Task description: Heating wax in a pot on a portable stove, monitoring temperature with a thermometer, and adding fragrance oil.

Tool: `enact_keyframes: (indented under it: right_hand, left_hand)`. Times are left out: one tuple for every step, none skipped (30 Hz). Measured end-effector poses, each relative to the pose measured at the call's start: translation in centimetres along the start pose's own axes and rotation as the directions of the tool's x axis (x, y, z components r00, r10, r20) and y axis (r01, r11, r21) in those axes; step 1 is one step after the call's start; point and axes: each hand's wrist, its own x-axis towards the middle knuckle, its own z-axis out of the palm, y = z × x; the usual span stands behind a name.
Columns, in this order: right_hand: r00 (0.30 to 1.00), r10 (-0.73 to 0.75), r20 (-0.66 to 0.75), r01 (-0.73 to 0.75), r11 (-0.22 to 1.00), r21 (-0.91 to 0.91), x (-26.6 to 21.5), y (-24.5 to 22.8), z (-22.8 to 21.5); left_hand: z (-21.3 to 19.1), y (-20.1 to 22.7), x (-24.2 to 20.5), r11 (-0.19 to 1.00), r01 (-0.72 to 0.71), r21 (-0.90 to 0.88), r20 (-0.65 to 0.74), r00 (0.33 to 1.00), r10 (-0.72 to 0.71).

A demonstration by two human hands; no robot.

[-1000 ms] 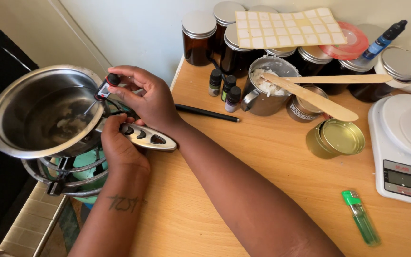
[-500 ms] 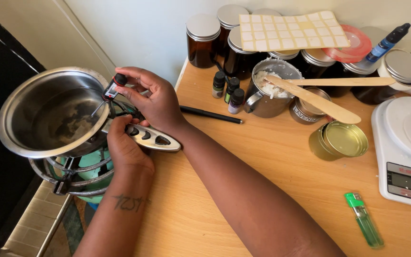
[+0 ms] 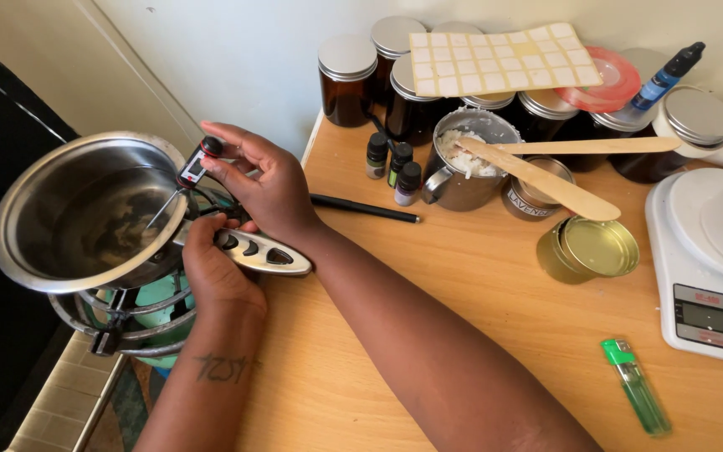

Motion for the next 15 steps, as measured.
enact_keyframes:
  right_hand:
    - [1.0, 0.016, -0.025, -0.016, 1.0, -0.013, -0.03, -0.09, 0.11]
    - [1.0, 0.016, -0.024, -0.017, 1.0, -0.012, -0.01, -0.01, 0.07]
    - [1.0, 0.015, -0.026, -0.015, 1.0, -0.02, 0.01, 0.07, 0.04]
    - [1.0, 0.013, -0.028, -0.013, 0.999, -0.029, 0.06, 0.16, 0.0]
    - [1.0, 0.013, -0.028, -0.013, 1.0, -0.028, 0.03, 0.11, 0.11]
    - [0.999, 0.019, -0.032, -0.02, 0.999, -0.026, 0.01, 0.05, 0.17]
    - [0.999, 0.025, -0.035, -0.026, 0.999, -0.023, 0.0, -0.02, 0.23]
    - [0.999, 0.025, -0.036, -0.026, 0.999, -0.023, -0.03, -0.01, 0.25]
    - [0.999, 0.038, -0.034, -0.039, 0.999, -0.03, -0.06, -0.01, 0.27]
    - [0.998, 0.05, -0.032, -0.051, 0.998, -0.037, -0.03, 0.0, 0.3]
    - [0.998, 0.049, -0.033, -0.05, 0.998, -0.036, 0.01, 0.14, 0.34]
    - [0.999, 0.044, -0.031, -0.045, 0.998, -0.043, 0.01, 0.27, 0.32]
    - [0.999, 0.038, -0.029, -0.04, 0.998, -0.05, 0.01, 0.41, 0.31]
    - [0.999, 0.038, -0.029, -0.04, 0.998, -0.05, 0.01, 0.3, 0.25]
    - [0.999, 0.04, -0.025, -0.042, 0.998, -0.054, 0.0, 0.19, 0.22]
  left_hand:
    - [0.04, 0.01, -0.02, 1.0, 0.0, -0.01, -0.005, 1.0, 0.0]
    - [0.05, 0.01, -0.05, 1.0, 0.0, -0.01, -0.006, 1.0, 0.0]
    - [0.07, 0.02, -0.08, 1.0, -0.005, -0.003, -0.004, 1.0, 0.005]
    - [0.12, 0.03, -0.09, 1.0, -0.009, 0.004, -0.001, 1.0, 0.009]
    - [0.09, 0.12, -0.16, 1.0, -0.009, 0.004, -0.001, 1.0, 0.009]
    - [0.11, 0.18, -0.23, 1.0, -0.006, 0.011, -0.003, 1.0, 0.006]
    - [0.12, 0.25, -0.3, 1.0, -0.002, 0.018, -0.004, 1.0, 0.002]
    - [0.03, 0.22, -0.29, 1.0, -0.002, 0.019, -0.004, 1.0, 0.002]
    - [-0.07, 0.2, -0.27, 1.0, -0.002, 0.008, -0.005, 1.0, 0.002]
    - [-0.12, 0.2, -0.23, 1.0, -0.002, -0.002, -0.004, 1.0, 0.002]
    - [-0.14, 0.25, -0.11, 1.0, -0.002, -0.002, -0.003, 1.0, 0.002]
    - [-0.16, 0.25, -0.03, 1.0, 0.002, -0.005, -0.007, 1.0, -0.002]
    - [-0.18, 0.25, 0.07, 1.0, 0.006, -0.008, -0.011, 1.0, -0.006]
    - [-0.21, 0.15, 0.24, 1.0, 0.006, -0.008, -0.011, 1.0, -0.007]
    - [-0.26, 0.06, 0.42, 1.0, 0.008, -0.004, -0.008, 1.0, -0.008]
